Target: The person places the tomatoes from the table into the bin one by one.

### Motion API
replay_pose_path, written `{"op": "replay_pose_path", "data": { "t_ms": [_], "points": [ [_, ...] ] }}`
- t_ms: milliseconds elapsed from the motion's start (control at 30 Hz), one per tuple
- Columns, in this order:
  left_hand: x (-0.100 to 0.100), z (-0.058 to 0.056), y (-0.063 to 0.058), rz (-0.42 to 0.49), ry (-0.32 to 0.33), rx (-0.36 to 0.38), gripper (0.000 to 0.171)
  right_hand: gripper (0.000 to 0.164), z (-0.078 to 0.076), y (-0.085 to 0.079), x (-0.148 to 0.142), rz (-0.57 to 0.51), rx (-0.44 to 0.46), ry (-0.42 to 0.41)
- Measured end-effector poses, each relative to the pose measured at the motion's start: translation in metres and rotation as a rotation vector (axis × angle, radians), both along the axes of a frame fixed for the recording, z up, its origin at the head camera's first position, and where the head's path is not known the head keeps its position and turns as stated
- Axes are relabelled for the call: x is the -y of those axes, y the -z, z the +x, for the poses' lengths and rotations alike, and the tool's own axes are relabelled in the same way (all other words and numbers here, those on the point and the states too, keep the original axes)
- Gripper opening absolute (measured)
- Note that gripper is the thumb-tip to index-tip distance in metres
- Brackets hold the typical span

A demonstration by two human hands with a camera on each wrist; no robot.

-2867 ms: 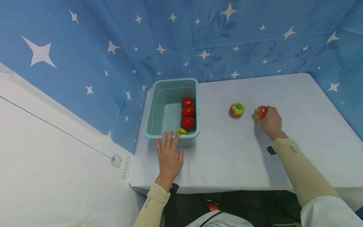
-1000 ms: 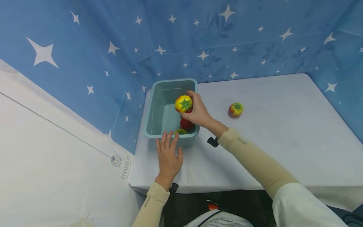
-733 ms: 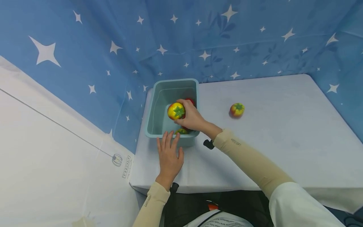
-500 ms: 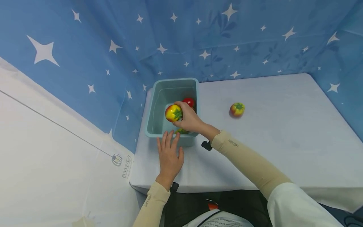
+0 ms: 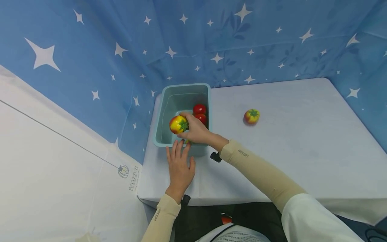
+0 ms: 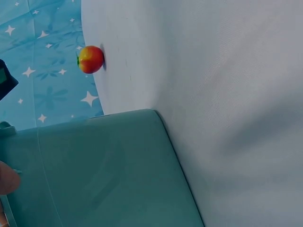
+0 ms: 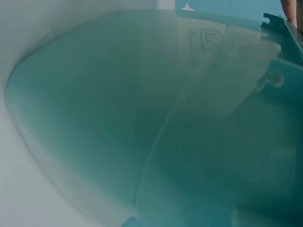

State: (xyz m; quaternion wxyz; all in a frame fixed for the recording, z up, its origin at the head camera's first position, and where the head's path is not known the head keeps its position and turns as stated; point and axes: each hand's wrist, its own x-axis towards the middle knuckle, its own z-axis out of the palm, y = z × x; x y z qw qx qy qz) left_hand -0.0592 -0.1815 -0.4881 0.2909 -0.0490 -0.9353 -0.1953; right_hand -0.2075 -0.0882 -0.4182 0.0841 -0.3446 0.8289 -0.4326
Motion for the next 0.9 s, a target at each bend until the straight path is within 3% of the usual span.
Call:
{"op": "replay_pose_path", "data": {
  "t_ms": [333, 533, 900],
  "points": [
    [0.0, -0.001, 0.0, 0.002, 0.005, -0.046, 0.049, 0.079, 0.005, 0.0, 0.0, -0.05, 0.036, -0.056],
    [0.0, -0.001, 0.001, 0.001, 0.005, -0.037, 0.048, 0.074, 0.005, -0.002, -0.005, -0.056, 0.039, -0.068],
    [0.0, -0.001, 0.001, 0.017, 0.008, -0.013, 0.052, 0.066, -0.012, -0.012, -0.038, -0.16, 0.005, 0.008]
  ]
}}
